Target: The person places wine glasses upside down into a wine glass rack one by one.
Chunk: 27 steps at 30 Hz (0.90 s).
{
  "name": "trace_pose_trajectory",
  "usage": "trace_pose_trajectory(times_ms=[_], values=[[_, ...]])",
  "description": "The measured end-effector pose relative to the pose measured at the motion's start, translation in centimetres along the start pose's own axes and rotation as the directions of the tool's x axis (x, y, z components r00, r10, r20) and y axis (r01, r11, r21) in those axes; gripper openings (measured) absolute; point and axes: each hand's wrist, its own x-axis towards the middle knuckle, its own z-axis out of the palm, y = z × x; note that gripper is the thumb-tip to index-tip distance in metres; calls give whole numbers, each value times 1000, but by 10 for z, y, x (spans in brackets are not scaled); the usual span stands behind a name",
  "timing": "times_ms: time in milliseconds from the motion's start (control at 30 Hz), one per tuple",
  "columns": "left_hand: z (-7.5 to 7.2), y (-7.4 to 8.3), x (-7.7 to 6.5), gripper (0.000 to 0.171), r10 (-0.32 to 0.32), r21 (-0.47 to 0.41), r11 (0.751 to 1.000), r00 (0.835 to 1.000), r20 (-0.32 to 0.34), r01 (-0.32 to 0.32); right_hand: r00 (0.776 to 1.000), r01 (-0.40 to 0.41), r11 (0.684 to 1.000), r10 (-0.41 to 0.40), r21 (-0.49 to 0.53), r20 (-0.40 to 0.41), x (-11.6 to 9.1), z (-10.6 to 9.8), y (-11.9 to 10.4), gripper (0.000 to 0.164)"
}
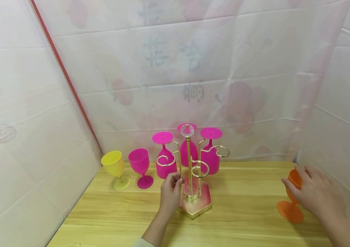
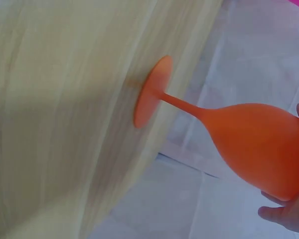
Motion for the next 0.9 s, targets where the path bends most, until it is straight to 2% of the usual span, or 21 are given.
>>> trace_pose_trajectory(times_ms=[67, 133, 300, 567, 667, 900], values=[[0, -1, 0, 13, 2, 0, 1000, 1000, -2, -2, 1000, -11, 1000, 11, 26, -6, 1, 2, 0, 83], [0, -2, 1, 14, 11, -1, 1000, 1000, -3, -11, 996, -83, 990, 85, 114, -13, 3, 2, -3, 80], [0, -3, 1, 13, 42, 5, 999, 999, 0, -42, 995, -92, 987, 94, 132, -10, 3, 3, -5, 76], [0, -4, 2, 13, 80, -5, 997, 997, 3, -80, 992, -126, 985, 122, 115, 38, 4, 5, -3, 78], [-1, -4, 2, 15, 73, 1, 997, 997, 3, -73, 991, -134, 984, 130, 114, 42, 4, 4, -4, 78], [0, -1, 1, 13, 9, 6, 1000, 1000, -5, -9, 989, -142, 979, 135, 148, 56, 1, 0, -6, 77]])
